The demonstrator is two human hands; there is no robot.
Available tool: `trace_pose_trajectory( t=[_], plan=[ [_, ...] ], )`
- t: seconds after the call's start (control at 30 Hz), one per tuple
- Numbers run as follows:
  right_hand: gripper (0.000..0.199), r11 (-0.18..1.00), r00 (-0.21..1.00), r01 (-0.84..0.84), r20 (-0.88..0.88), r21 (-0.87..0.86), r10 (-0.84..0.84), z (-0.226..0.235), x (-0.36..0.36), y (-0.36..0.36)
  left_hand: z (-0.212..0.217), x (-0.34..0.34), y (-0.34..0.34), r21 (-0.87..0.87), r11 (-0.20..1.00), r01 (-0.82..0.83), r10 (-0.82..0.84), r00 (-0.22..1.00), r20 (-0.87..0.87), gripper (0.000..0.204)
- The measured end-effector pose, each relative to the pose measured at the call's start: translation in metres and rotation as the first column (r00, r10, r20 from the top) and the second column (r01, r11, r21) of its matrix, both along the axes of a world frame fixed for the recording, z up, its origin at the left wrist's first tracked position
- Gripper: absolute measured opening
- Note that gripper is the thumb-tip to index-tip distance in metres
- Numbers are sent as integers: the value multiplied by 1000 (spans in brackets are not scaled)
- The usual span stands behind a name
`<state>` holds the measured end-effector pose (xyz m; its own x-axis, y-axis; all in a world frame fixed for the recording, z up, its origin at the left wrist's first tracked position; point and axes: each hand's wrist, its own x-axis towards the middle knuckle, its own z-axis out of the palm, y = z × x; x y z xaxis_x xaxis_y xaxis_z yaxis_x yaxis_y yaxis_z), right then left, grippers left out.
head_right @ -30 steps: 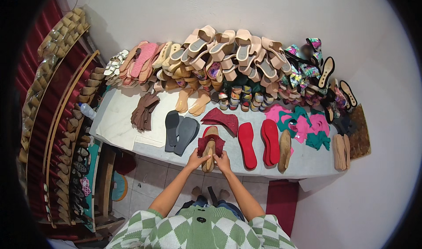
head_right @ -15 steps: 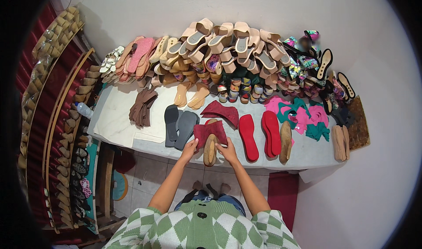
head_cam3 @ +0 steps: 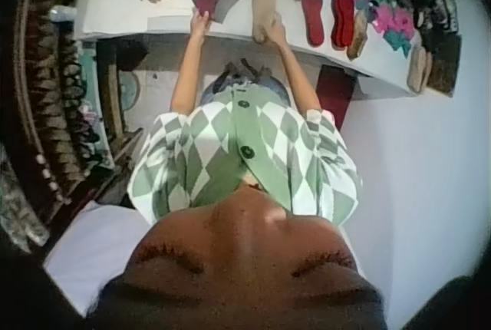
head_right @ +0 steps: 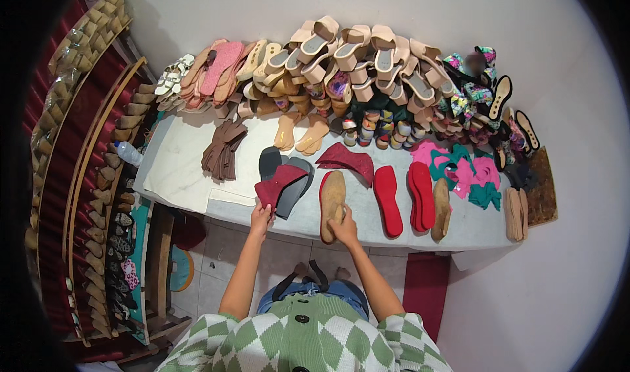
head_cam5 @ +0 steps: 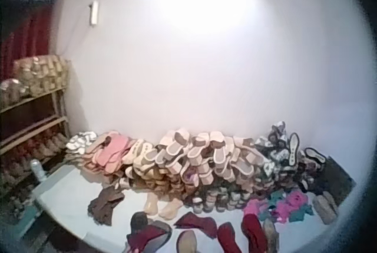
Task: Manually assemble various shoe components onto a wooden shoe last.
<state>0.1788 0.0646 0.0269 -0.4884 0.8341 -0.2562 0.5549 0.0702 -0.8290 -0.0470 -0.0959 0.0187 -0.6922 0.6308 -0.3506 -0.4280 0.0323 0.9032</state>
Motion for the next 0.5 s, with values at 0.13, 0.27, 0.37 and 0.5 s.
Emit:
trace_pose_trajectory(
  t=[0.13, 0.27, 0.37, 0.5],
  plan=[
    [66, 978, 929, 25, -356, -207, -99, -16, 15, 8, -11, -6, -36, -117, 993, 25, -27, 999, -17, 49],
    [60, 922, 918, 10, -361, -388, -162, -5, 20, 9, 2, -18, -55, -238, 971, 28, -10, 997, 79, 47],
    [54, 795, 823, -86, -492, -601, -283, 1, 26, 9, -6, -41, -66, 104, 994, 29, -49, 981, 188, 41],
    [48, 720, 761, -65, -501, -691, -413, 10, 49, 5, 28, -44, -58, 347, 889, -298, 59, 828, 558, 25]
  ],
)
